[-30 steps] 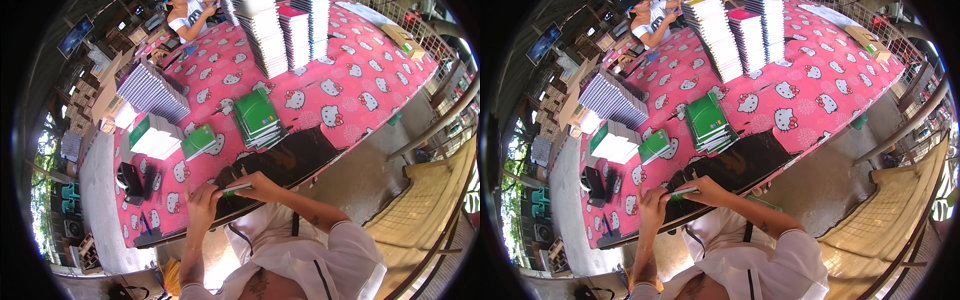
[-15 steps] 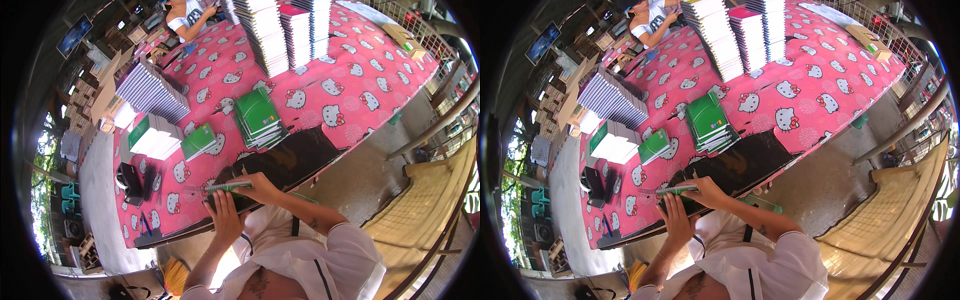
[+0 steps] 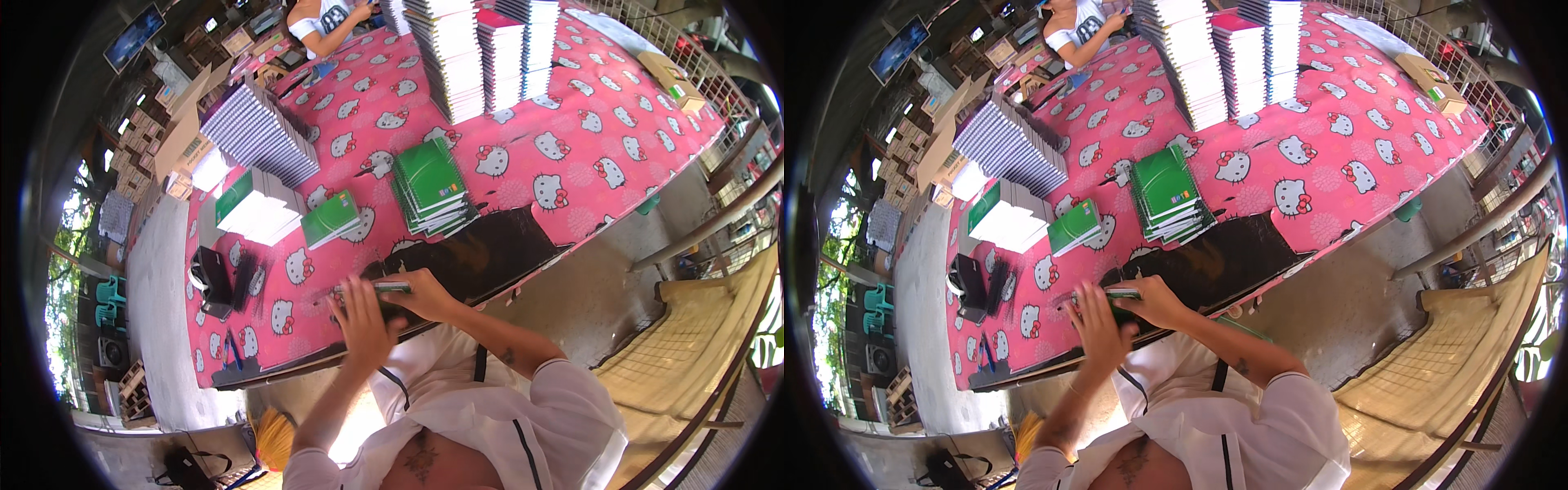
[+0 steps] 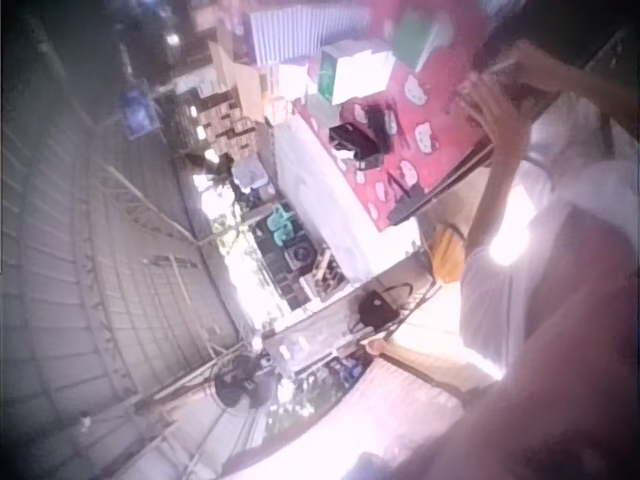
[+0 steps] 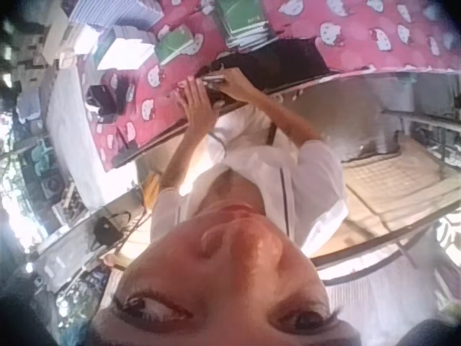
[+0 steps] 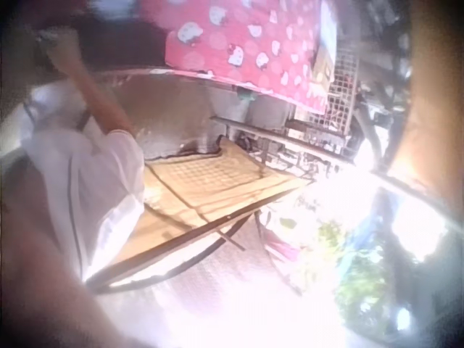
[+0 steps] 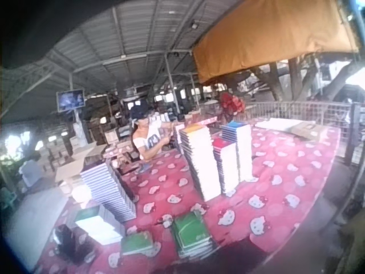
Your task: The person processes notebooks by aligning covers, cleaning the edges with a cloth, and stacking them into piles on a table.
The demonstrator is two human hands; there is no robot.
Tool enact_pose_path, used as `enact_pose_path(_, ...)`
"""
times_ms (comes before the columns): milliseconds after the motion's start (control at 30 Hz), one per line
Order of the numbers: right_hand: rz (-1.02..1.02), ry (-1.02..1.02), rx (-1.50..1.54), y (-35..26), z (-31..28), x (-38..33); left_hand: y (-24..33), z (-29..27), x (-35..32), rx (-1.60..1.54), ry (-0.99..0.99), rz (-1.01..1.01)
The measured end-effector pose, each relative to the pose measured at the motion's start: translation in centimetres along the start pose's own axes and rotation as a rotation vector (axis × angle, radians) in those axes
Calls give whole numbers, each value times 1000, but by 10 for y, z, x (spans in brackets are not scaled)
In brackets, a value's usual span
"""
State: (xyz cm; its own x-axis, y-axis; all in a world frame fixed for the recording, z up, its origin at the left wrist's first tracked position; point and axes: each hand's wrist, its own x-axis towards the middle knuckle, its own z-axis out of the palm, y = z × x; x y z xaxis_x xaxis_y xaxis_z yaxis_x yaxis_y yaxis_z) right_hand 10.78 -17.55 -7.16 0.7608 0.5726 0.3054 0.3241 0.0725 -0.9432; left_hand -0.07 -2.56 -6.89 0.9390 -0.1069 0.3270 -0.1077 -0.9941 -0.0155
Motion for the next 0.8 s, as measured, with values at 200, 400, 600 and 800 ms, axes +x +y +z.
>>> enact_pose_path(200,0,-104,26,0,-1,10,-4,-26,35,16,3,-46)
enact_pose_path(400,145,-145,-75,-4,-2,8,6,-13,13,-113,70,-31)
enact_pose_path(600,7,-132,-57,1,11,7,8,12,-24,-51,221,82)
enact_pose_path(800,21,-138,-146,0,6,10,10,9,-14,-165,48,18)
